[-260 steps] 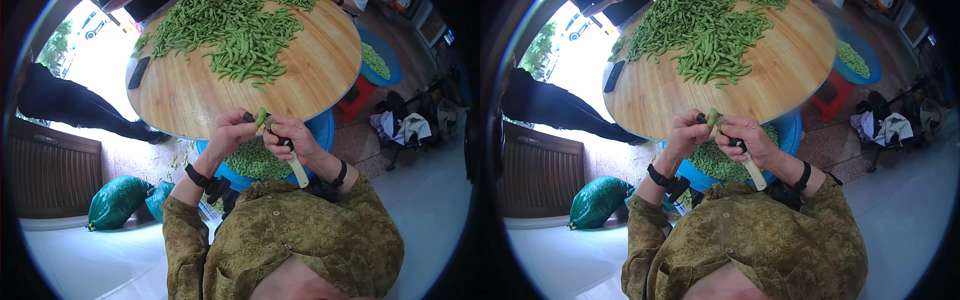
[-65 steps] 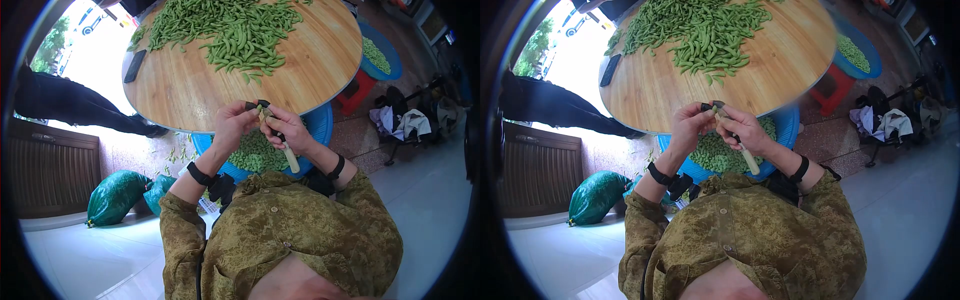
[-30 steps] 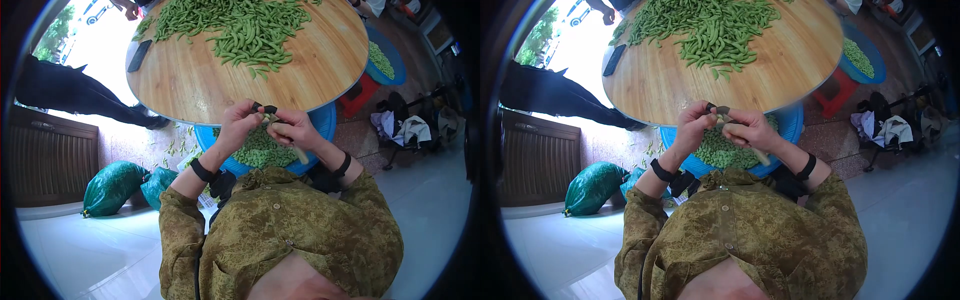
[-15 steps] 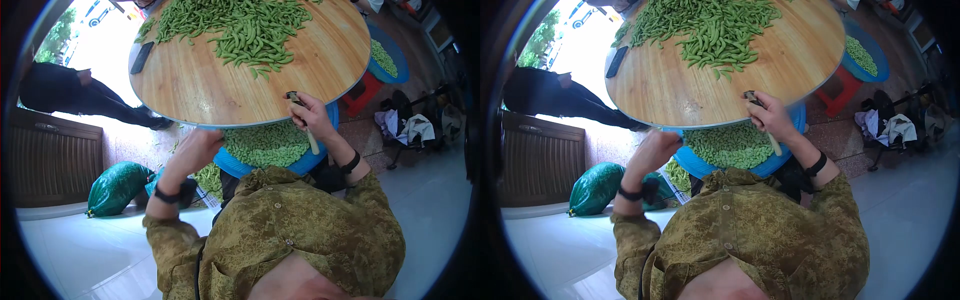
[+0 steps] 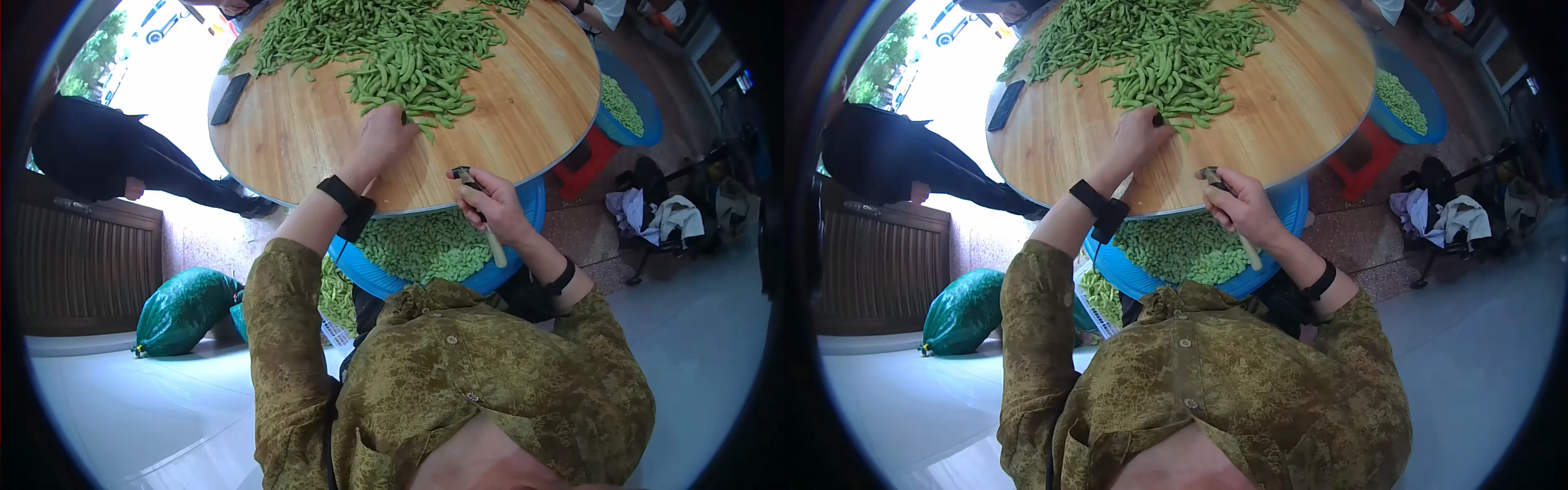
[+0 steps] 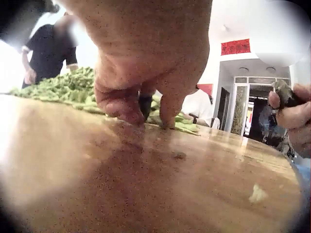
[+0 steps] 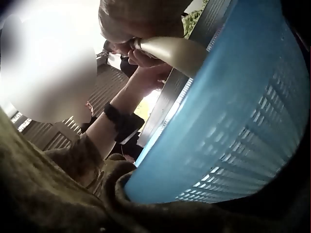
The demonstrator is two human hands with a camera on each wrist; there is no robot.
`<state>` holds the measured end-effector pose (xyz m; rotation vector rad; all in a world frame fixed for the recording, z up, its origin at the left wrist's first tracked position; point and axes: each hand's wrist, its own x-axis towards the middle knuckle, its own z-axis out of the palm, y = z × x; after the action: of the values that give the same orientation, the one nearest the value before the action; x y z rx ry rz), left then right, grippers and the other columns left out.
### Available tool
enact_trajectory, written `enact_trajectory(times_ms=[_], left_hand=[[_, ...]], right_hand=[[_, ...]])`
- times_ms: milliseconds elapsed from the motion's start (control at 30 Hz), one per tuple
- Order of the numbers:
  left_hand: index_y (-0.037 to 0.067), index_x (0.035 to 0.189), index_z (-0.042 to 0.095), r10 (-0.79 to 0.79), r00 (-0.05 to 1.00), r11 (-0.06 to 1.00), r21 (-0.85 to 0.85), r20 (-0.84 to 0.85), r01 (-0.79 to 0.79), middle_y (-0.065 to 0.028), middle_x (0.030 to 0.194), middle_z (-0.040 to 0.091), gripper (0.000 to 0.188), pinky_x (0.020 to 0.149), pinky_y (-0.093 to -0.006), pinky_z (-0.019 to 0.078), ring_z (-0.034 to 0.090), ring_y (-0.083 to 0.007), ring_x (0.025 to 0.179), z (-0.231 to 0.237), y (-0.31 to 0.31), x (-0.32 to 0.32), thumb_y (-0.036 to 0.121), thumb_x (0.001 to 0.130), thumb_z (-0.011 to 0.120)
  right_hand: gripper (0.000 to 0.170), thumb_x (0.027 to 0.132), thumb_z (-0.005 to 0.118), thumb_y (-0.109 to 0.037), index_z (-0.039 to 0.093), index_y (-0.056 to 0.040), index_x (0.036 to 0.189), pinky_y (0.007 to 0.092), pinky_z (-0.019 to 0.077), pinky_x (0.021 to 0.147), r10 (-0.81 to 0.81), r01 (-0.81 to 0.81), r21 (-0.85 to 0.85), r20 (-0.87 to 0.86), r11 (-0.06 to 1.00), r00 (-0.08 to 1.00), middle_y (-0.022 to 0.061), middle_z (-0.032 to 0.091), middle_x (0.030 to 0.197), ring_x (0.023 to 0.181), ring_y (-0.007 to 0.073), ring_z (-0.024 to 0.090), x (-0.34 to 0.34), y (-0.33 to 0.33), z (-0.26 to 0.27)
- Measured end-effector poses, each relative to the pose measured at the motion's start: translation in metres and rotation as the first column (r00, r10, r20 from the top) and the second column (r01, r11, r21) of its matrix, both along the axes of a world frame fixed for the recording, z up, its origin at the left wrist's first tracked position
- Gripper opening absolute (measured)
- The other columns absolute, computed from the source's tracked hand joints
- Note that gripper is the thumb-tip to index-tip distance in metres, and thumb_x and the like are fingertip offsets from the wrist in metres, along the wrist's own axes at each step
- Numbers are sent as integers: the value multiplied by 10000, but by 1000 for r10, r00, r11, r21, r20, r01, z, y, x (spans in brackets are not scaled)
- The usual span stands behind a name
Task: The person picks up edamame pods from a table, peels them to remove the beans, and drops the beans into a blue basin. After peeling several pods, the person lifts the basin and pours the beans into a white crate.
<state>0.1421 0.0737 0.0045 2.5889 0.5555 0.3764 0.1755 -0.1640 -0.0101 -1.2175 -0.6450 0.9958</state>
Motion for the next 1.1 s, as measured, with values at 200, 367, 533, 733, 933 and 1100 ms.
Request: enact_trajectory(times_ms=[200,367,533,733,933,1100], left_hand=[[-29,829,618,-33,988,999,-12,148,36,-191,768,647,211,659,-416,495,625,-355,714,-16,-1,-5,170,764,642],[12,788,618,14,986,610,-782,167,124,-47,682,619,125,486,-249,415,550,-113,547,18,-43,-54,127,832,639],[46,796,648,2,991,291,-948,135,128,12,665,601,107,469,-198,363,521,-52,555,9,-53,-75,142,841,667],[50,803,651,37,985,284,-947,166,149,28,667,596,80,486,-186,358,502,-37,538,12,-56,-81,117,831,686],[44,825,659,39,967,373,-901,253,221,26,680,606,58,496,-192,371,506,-37,549,15,-62,-84,99,838,675],[36,893,656,28,963,136,-955,269,263,6,694,615,71,492,-197,377,522,-56,557,7,-59,-85,93,850,657]], right_hand=[[361,951,460,-129,448,-36,1299,179,335,409,-70,78,42,-160,996,985,7,502,744,504,47,431,1,7,4],[423,952,447,-117,393,-79,1369,183,336,395,-39,67,85,-297,994,954,21,501,756,502,55,432,-3,13,6],[461,958,443,-115,355,-101,1410,176,346,398,133,-87,160,-306,983,943,20,502,763,507,51,430,-14,13,10],[429,981,402,-107,341,-82,1406,181,362,441,196,-152,169,-282,974,939,39,493,789,522,58,418,-16,10,14],[455,954,464,-113,370,-76,1398,167,340,406,193,-134,208,-298,969,935,7,494,757,506,41,419,-18,9,14],[373,955,473,-116,441,-53,1321,162,334,404,206,-148,204,-307,968,929,8,499,759,497,39,415,-15,7,14]])
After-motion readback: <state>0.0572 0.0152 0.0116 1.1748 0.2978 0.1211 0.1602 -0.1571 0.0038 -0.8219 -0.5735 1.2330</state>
